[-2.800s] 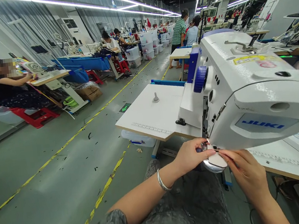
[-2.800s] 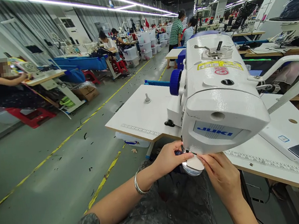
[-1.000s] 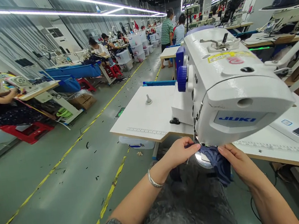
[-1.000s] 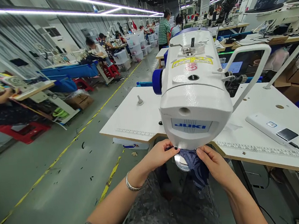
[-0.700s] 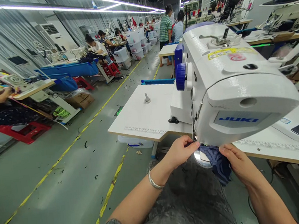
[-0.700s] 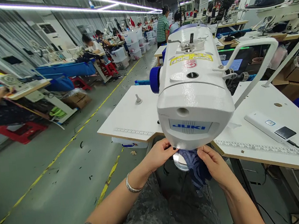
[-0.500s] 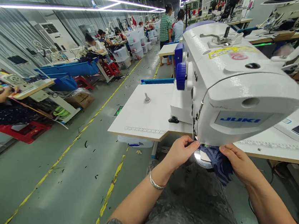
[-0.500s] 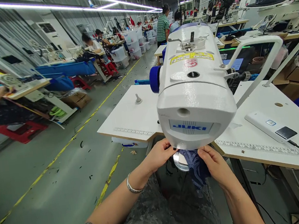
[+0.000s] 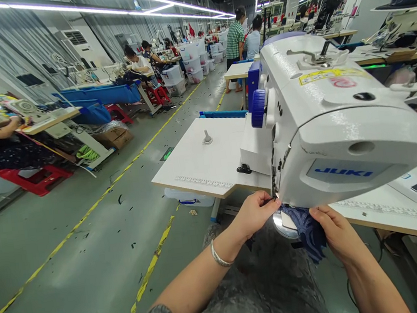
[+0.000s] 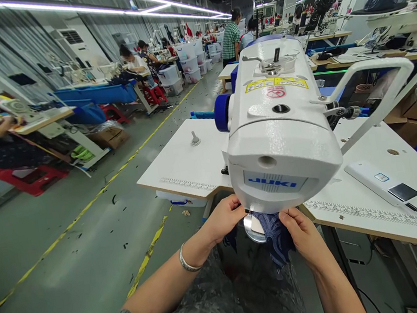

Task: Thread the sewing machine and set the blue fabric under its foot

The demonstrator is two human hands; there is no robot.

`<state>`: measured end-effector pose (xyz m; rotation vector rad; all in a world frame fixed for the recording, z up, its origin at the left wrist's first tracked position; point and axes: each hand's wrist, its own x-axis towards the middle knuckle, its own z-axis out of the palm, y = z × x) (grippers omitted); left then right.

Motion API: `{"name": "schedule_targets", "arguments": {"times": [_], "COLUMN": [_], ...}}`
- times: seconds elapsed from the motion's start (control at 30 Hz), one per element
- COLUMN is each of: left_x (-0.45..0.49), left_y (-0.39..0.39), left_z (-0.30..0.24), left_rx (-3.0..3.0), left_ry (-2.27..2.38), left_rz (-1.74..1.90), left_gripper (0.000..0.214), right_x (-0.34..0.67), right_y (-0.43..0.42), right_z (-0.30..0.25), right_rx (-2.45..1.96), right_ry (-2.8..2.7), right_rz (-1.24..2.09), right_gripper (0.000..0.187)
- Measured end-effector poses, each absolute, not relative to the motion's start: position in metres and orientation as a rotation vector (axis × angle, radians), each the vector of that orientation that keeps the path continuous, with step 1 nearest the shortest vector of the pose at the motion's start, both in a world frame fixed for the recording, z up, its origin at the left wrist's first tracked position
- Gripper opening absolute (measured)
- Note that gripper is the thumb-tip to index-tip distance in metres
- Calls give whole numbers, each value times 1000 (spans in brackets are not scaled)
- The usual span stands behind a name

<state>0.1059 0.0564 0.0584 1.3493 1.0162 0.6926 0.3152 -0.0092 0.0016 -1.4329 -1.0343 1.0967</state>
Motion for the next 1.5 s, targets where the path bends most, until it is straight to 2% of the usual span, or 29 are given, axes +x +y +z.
{"name": "schedule_targets", "arguments": {"times": [0.33,0.67,1.07,1.27,1.5], "left_x": [107,108,111,111,111], "left_y": [55,56,54,54,53], "left_z": [71,60,59,59,64], "left_rx": [1321,1342,1255,1263,1240], "left_ry": [1017,1029,1013,1012,1016], "left_rz": [671,707,762,757,743], "left_gripper": [25,29,28,29,24], "right_x": [318,317,309,316,322], "right_y": [-10,-7,-9,-7,-8], "right_z": [2,0,13,2,-11], "right_rx": [-1503,-1496,-1422,-1459,-1476], "right_ry": [-1012,-1079,-1063,-1032,-975], "right_rz": [1090,1013,1068,1058,1097], "right_gripper": [34,33,27,33,30]}}
